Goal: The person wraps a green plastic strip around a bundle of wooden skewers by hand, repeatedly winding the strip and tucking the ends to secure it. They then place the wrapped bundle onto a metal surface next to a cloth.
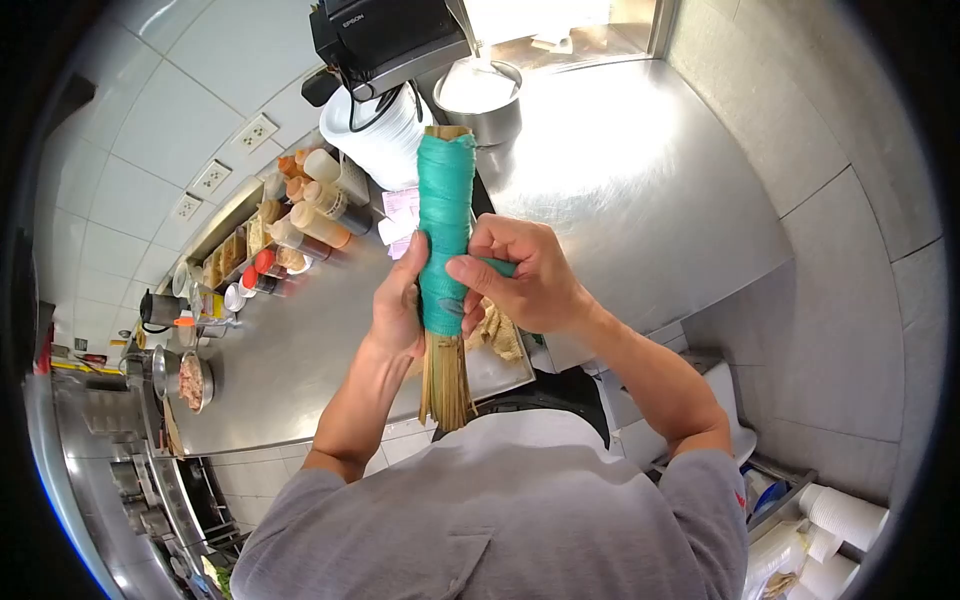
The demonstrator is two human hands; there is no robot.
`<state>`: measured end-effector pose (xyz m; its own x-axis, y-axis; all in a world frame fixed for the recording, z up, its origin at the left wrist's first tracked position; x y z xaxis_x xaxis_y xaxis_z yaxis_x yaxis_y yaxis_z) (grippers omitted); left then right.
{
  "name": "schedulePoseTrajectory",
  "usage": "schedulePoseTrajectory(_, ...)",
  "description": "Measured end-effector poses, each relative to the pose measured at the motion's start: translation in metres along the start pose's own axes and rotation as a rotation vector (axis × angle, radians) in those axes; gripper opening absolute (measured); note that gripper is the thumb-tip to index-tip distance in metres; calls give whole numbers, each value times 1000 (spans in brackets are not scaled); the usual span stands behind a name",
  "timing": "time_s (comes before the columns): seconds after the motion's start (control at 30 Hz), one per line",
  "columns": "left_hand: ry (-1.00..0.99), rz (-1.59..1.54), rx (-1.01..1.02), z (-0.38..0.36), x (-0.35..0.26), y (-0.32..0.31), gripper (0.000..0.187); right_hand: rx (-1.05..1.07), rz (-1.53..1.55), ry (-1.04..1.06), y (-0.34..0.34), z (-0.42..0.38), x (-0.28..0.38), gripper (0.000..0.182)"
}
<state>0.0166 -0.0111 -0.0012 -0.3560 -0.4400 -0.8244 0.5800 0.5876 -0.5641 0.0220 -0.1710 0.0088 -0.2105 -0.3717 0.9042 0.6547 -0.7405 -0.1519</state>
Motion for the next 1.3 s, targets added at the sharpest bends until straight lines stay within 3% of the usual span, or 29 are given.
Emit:
schedulePoseTrajectory(0.17, -26, -59, 137, -7, -1, -14, 58, 17, -9, -14, -11, -8, 14, 25)
schedulePoseTrajectory(0.37, 93, -161, 49, -5, 4, -18, 58, -26, 57, -44, -4, -12, 5, 27)
schedulePoseTrajectory(0.47, 68, -147, 32, -1, 9, -9, 59, -26, -53, -11, 2, -10, 1, 22)
schedulePoseTrajectory(0.53, 32, -88, 55, 2, 6, -9, 44, -51, 39, -11, 5, -10, -7, 22)
schedulePoseTrajectory(0.67, 15, 200, 66, 1, -4, -12, 24, -59, 224, -78, -2, -10, -8, 35)
schedulePoseTrajectory(0.87, 125, 307, 203, -1, -2, 4, 21, 46, 177, -86, 2, -13, -17, 51)
schedulePoseTrajectory(1.07, 199, 284, 141, 2, -10, 3, 43, 23, 151, -151, 11, -19, -36, 42)
schedulePoseTrajectory(1.17, 47, 474, 84, 0, -3, 7, 58, -52, 169, -197, 7, -16, -31, 38)
schedulePoseTrajectory(1.3, -87, 1132, -246, -10, 13, 15, 59, -199, 206, -243, 14, -7, -49, 37)
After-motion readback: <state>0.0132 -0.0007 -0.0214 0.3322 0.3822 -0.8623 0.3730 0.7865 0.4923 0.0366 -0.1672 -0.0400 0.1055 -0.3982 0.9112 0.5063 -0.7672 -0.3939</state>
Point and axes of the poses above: each hand's wrist, its own z-axis towards the middle knuckle, its own y-axis out of the back of the hand, x = y × z, the point moved 2 cm from there along z, towards the middle knuckle, and after that the axes turned 11 degrees about x, right-handed, at the moved point
